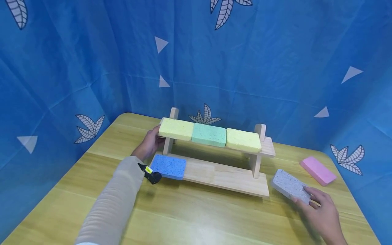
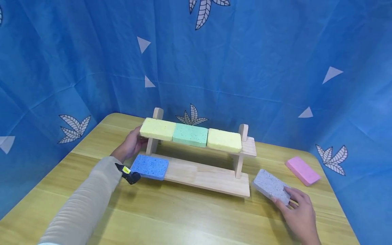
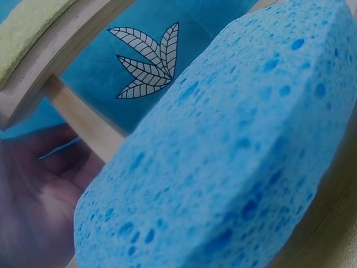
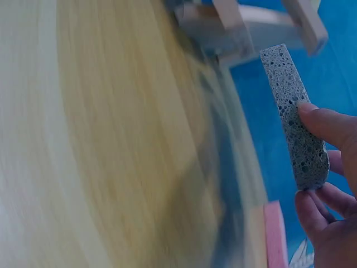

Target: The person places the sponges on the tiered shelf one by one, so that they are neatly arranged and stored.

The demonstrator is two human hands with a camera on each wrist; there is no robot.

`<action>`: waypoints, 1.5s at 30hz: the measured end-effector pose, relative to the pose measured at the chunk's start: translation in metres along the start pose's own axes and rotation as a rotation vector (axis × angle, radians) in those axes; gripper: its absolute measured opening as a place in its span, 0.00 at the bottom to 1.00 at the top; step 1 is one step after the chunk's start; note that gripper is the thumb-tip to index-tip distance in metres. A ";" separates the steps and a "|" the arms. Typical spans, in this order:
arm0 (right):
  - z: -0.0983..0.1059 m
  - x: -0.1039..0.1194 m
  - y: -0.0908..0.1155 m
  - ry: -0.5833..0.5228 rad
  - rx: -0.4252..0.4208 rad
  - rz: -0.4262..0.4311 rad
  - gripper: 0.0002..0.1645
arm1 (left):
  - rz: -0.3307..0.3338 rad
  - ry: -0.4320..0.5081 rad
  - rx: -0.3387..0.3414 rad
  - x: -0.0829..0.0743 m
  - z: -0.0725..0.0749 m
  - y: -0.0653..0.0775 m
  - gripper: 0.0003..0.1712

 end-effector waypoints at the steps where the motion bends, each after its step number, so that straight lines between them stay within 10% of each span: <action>1: -0.001 0.005 0.001 -0.010 -0.006 0.022 0.40 | -0.005 -0.006 0.004 0.000 0.000 0.000 0.34; 45: -0.087 0.113 0.014 -0.238 0.153 0.349 0.32 | 0.014 0.000 -0.010 0.000 -0.002 0.001 0.34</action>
Point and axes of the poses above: each hand's wrist, its own y-axis away from the middle knuckle, its own z-axis out of the back of the hand, x = y × z, the point moved 5 cm from there along -y, towards the middle knuckle, and after that the axes turned 2 degrees about z, right-handed, at the moved point
